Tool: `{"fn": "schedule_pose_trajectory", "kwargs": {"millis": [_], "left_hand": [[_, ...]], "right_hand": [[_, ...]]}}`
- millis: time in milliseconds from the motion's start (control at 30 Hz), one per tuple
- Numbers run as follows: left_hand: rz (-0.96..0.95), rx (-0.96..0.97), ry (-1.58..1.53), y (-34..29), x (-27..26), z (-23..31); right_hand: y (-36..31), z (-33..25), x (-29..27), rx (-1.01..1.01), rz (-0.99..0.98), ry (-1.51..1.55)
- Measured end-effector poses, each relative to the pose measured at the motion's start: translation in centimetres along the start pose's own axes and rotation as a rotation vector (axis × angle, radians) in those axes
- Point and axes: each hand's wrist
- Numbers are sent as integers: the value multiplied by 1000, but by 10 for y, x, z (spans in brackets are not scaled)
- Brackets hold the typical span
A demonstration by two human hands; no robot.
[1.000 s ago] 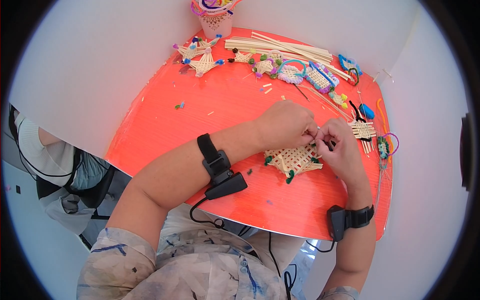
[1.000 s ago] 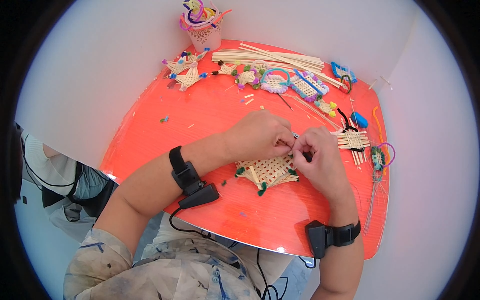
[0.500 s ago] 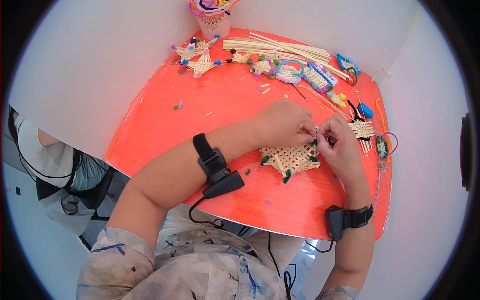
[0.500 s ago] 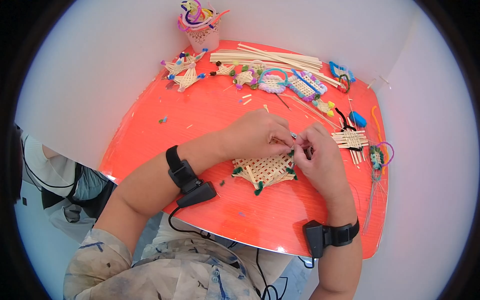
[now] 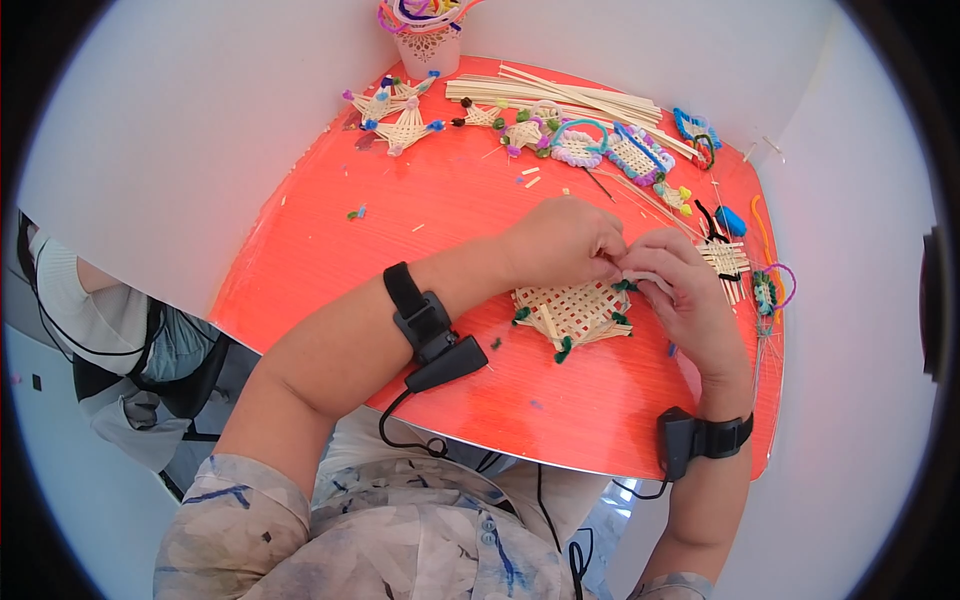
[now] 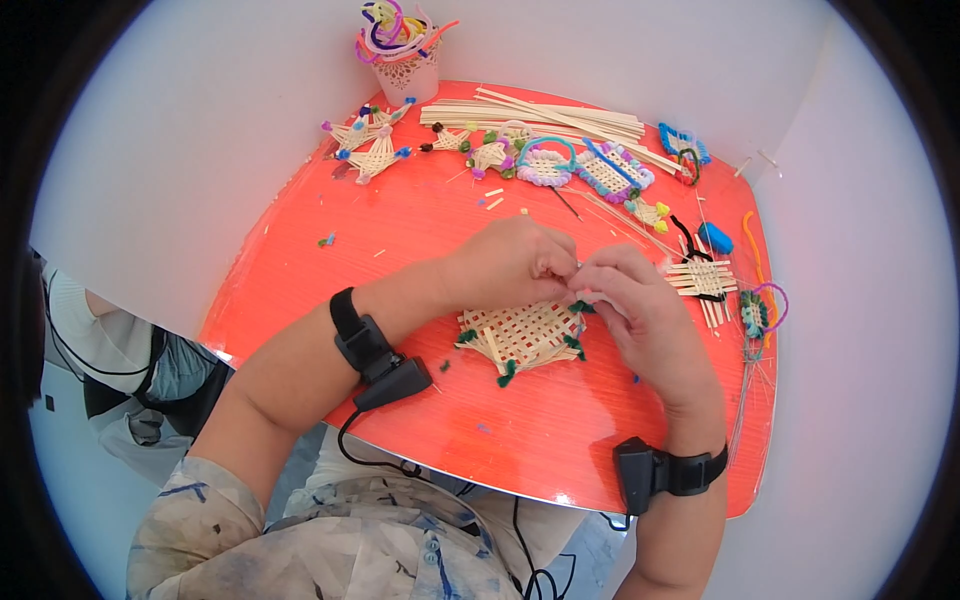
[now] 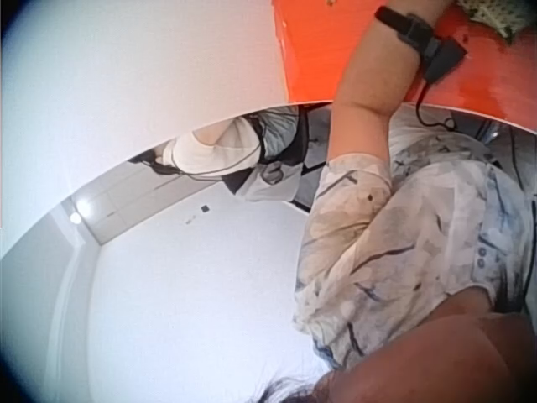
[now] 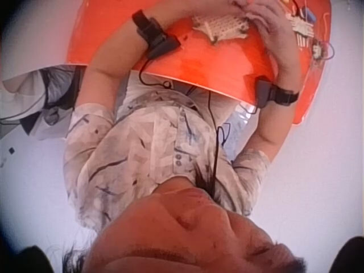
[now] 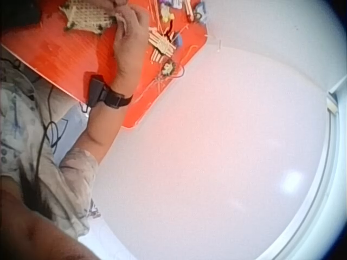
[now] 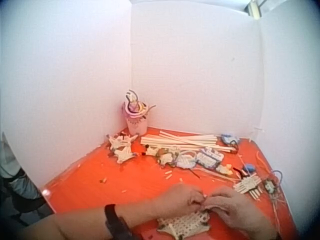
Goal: Weaving colorful plastic strips into a star-shaped bamboo frame to create a decoration.
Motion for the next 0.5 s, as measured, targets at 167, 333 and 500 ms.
{"fn": "schedule_pose_trajectory", "kwargs": {"millis": [167, 333, 500], "left_hand": [[-183, 3, -199, 4, -11, -3], [-271, 38, -337, 5, -16, -10], [-328, -13, -416, 4, -20, -6]], "right_hand": [[-1, 4, -2, -84, -13, -150], [3, 7, -4, -277, -8, -383], [2, 7, -6, -435, 5, -517]]}}
Point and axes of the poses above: each hand's wrist, its own y-axis towards the middle knuckle, its own x-axis out of the palm, z = x × y, and after that the axes turned 1 degree about -z, right-handed
